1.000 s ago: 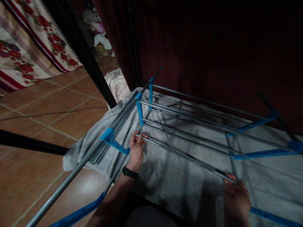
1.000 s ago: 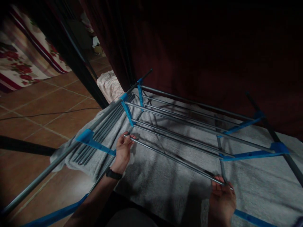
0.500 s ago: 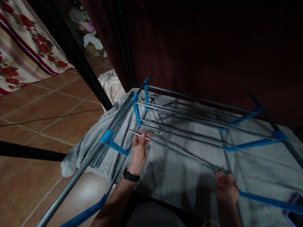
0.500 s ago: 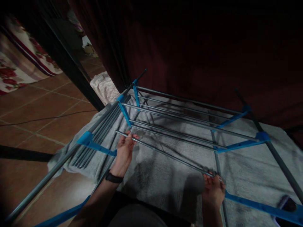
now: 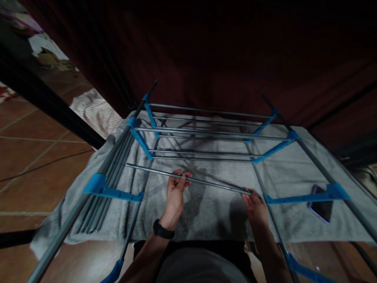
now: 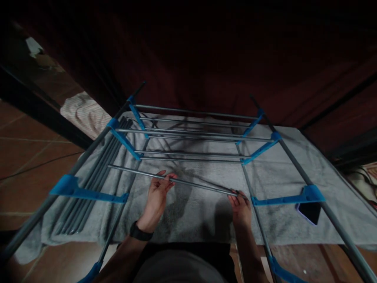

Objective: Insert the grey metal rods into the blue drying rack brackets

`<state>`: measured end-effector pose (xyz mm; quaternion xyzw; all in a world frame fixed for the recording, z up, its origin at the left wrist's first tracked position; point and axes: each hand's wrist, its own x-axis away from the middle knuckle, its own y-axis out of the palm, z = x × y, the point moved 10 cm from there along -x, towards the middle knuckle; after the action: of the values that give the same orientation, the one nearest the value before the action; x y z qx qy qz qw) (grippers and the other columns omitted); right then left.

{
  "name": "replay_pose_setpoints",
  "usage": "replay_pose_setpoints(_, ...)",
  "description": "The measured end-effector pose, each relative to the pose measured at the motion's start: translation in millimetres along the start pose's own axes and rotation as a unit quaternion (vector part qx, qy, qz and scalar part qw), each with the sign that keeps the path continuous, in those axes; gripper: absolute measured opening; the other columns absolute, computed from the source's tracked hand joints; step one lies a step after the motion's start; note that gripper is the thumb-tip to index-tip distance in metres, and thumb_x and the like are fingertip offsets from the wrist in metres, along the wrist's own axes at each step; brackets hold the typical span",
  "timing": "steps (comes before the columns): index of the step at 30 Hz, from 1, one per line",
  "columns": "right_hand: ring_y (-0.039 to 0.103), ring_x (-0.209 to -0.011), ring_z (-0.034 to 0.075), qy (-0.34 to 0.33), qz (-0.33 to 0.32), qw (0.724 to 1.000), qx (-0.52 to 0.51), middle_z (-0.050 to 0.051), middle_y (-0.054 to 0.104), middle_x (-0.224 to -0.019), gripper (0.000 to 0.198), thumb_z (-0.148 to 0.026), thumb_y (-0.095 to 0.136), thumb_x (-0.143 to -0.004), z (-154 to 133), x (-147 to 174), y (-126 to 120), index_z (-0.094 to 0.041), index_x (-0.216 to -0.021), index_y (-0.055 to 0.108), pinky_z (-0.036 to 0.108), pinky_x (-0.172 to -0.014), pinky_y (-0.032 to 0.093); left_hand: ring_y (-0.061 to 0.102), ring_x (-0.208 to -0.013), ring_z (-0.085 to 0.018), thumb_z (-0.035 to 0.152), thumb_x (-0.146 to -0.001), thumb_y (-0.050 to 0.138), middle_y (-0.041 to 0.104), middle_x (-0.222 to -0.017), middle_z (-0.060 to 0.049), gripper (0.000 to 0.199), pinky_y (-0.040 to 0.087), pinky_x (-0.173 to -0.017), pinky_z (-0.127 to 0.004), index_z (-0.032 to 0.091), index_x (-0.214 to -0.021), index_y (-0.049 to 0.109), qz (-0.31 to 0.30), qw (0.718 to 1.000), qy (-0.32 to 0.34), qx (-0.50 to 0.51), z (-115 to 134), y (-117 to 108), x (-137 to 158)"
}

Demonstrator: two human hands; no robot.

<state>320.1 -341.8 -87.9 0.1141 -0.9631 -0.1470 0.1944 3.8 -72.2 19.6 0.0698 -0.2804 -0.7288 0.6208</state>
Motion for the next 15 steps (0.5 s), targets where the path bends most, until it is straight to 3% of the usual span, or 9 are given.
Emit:
replay_pose_setpoints(5, 0.077, -0.081, 0.02, 0.032, 0.002, 0.999, -0.021, -0.002, 0.075, -0.085, 0.044, -0.037, 0.093, -0.061, 6, 6, -2, -0.024, -0.094, 0.067, 0.034, -0.078, 0.067, 0.076, -0.097, -0.022, 0.035, -0.067, 0.096, 0.077, -0.094, -0.005, 0.055, 0.056, -0.079, -0.031, 0.023, -0.11, 0.063, -0.005, 1.0, -0.011, -0.004, -9, -2, -7)
replay_pose_setpoints(10, 0.072, -0.069, 0.014, 0.033, 0.035, 0.998, -0.044, -0.004, 0.07, -0.074, 0.047, -0.041, 0.098, -0.061, 5, 12, 3, -0.024, -0.084, 0.061, 0.027, -0.065, 0.063, 0.075, -0.09, -0.017, 0.03, -0.063, 0.098, 0.077, -0.09, -0.002, 0.041, 0.056, -0.076, -0.025, 0.021, -0.091, 0.069, 0.013, 0.999, -0.051, 0.002, -20, -11, -19)
replay_pose_setpoints(15, 0.072, -0.069, 0.014, 0.028, 0.027, 0.998, -0.049, -0.006, 0.069, -0.072, 0.049, -0.045, 0.1, -0.06, 3, 12, 11, -0.024, -0.081, 0.061, 0.025, -0.064, 0.062, 0.075, -0.087, -0.016, 0.024, -0.07, 0.092, 0.076, -0.088, 0.001, 0.028, 0.06, -0.078, -0.026, 0.021, -0.075, 0.065, 0.039, 0.996, -0.078, 0.018, -25, -18, -22)
